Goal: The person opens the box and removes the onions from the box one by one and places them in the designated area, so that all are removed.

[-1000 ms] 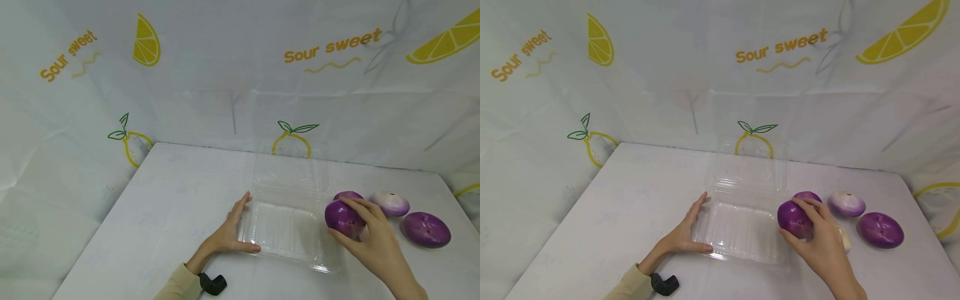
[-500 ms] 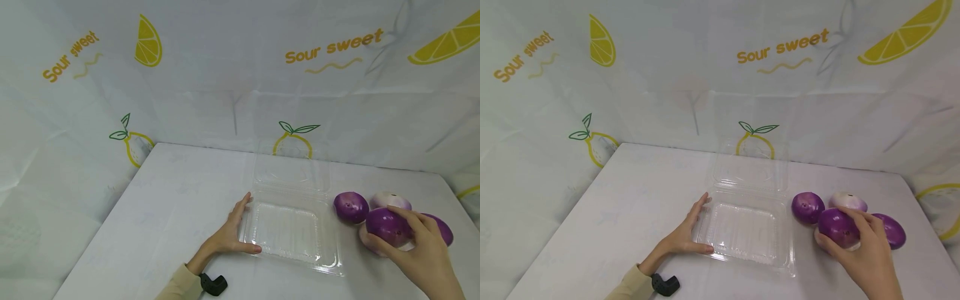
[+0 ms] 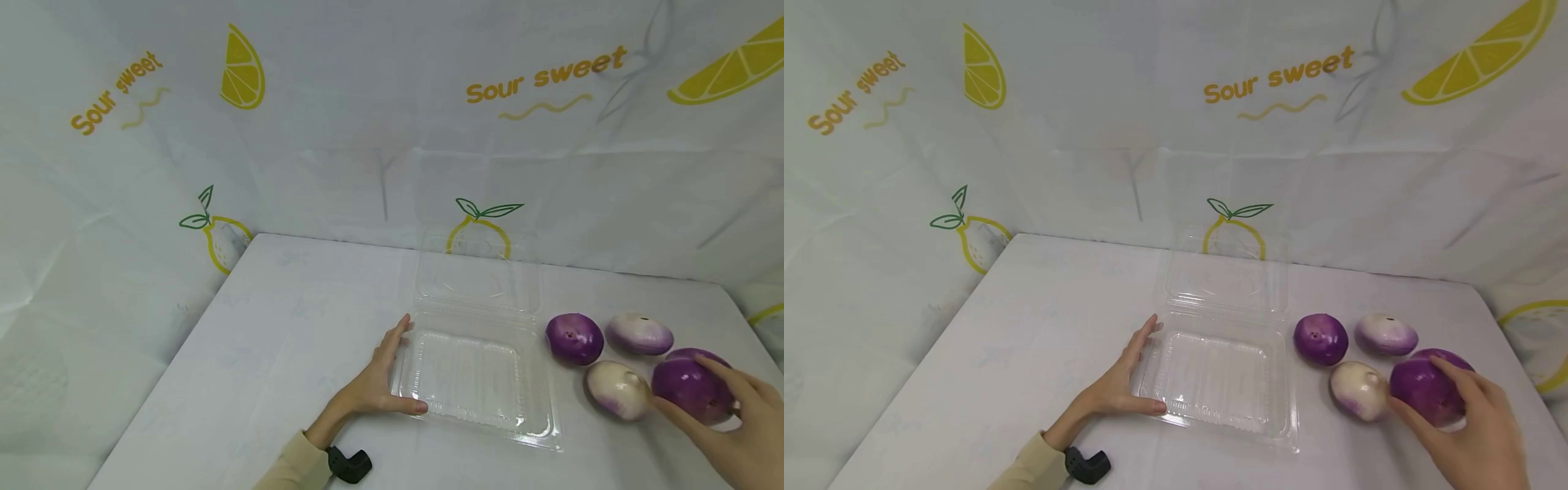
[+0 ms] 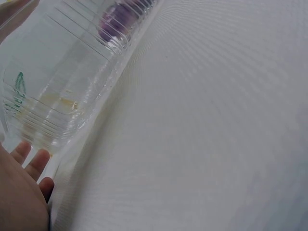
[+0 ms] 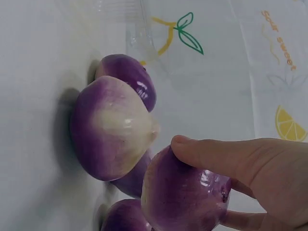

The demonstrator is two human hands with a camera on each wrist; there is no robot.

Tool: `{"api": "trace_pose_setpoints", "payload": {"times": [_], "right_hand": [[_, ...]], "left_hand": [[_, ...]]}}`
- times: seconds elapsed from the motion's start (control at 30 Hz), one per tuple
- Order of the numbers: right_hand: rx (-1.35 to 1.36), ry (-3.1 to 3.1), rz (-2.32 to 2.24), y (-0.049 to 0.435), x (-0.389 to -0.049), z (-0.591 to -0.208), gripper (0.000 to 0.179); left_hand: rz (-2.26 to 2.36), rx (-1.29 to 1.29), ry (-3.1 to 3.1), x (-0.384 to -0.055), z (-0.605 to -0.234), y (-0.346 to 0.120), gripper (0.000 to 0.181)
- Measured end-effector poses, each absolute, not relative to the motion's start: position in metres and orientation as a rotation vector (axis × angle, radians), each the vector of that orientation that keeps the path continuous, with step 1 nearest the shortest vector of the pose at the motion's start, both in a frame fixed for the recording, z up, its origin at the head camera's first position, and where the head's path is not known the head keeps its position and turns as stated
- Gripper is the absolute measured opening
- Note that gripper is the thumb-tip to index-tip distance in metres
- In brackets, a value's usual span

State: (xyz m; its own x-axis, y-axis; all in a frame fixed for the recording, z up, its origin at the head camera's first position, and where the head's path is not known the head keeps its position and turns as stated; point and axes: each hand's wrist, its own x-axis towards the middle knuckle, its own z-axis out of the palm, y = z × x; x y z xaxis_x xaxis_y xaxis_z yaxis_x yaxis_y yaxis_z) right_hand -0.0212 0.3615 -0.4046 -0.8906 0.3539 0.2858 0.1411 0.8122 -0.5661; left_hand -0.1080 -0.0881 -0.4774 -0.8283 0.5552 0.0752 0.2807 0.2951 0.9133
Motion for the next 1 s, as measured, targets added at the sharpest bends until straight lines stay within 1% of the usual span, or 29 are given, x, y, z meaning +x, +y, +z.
{"api": "trace_pose_setpoints", "payload": {"times": [0.3,0.5,0.63,0.77,1.0], "right_hand": [[-0.412,-2.564,0.889,0.368,-0.016,-0.418,0.084],[-0.476,-2.719,0.747,0.379,-0.016,-0.426,0.083],[-0.507,-2.835,0.679,0.385,-0.017,-0.429,0.087],[-0.488,-2.861,0.689,0.388,-0.017,-0.433,0.088],[-0.369,-2.842,0.698,0.394,-0.019,-0.440,0.087]], "left_hand": [[1.546,0.759,2.307,-0.108,-0.477,-0.088,0.134],[1.545,0.786,2.312,-0.108,-0.476,-0.088,0.134],[1.546,0.781,2.306,-0.108,-0.476,-0.088,0.134],[1.550,0.769,2.300,-0.108,-0.477,-0.089,0.134],[1.546,0.776,2.310,-0.108,-0.478,-0.089,0.134]]}}
